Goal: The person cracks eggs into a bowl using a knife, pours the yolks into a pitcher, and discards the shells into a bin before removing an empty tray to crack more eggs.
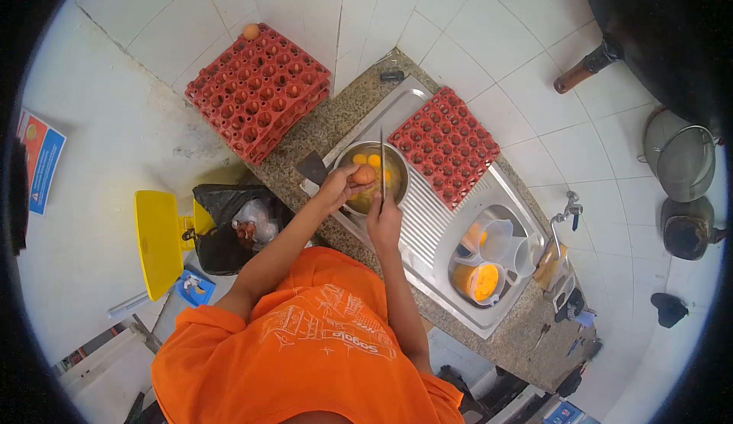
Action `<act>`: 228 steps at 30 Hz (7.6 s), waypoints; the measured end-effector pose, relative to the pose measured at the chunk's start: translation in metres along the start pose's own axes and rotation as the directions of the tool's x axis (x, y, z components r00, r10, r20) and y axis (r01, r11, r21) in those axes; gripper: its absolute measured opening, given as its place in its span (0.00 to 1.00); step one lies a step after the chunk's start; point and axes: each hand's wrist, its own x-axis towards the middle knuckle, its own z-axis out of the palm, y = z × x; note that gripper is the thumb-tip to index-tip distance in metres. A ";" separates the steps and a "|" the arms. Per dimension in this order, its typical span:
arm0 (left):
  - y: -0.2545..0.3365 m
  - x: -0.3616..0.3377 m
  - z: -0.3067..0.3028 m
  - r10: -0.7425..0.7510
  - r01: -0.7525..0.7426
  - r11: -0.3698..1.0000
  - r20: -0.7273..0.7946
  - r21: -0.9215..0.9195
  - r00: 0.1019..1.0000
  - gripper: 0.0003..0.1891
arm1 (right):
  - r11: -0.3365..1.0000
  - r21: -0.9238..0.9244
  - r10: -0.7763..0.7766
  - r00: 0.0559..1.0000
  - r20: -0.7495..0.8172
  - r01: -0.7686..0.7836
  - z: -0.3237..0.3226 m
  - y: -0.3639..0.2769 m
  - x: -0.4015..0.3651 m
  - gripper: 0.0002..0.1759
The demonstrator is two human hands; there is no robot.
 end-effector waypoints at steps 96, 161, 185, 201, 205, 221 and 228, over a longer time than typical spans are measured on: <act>0.009 -0.021 -0.008 -0.067 0.072 0.985 0.040 -0.159 0.997 0.25 | 0.948 0.318 0.068 0.987 -0.145 -0.019 -0.034 -0.016 -0.009 0.17; 0.059 -0.099 -0.045 0.597 -0.300 0.265 0.089 0.916 0.797 0.25 | 0.946 0.321 0.061 0.997 -0.045 -0.044 -0.045 0.058 0.031 0.23; 0.223 -0.086 -0.154 0.793 -0.696 0.574 -0.507 0.432 0.339 0.13 | 0.907 0.338 0.287 0.956 -0.059 -0.251 -0.067 0.129 -0.064 0.16; 0.233 -0.065 -0.202 0.794 -0.751 0.575 -0.443 0.324 0.417 0.16 | 0.850 0.377 0.364 0.927 0.086 -0.368 -0.062 0.089 -0.054 0.14; 0.230 -0.062 -0.201 0.810 -0.785 0.536 -0.453 0.312 0.373 0.17 | 0.857 0.391 0.347 0.937 0.046 -0.336 -0.063 0.103 -0.061 0.13; 0.211 -0.155 -0.088 0.857 -0.845 0.500 -0.253 0.190 0.450 0.24 | 0.813 0.445 0.378 0.922 0.084 -0.374 -0.068 0.090 -0.059 0.20; 0.138 -0.179 -0.066 0.736 -0.713 0.671 -0.064 0.203 0.674 0.22 | 0.468 0.833 0.298 0.940 0.168 -0.297 -0.113 0.055 -0.046 0.41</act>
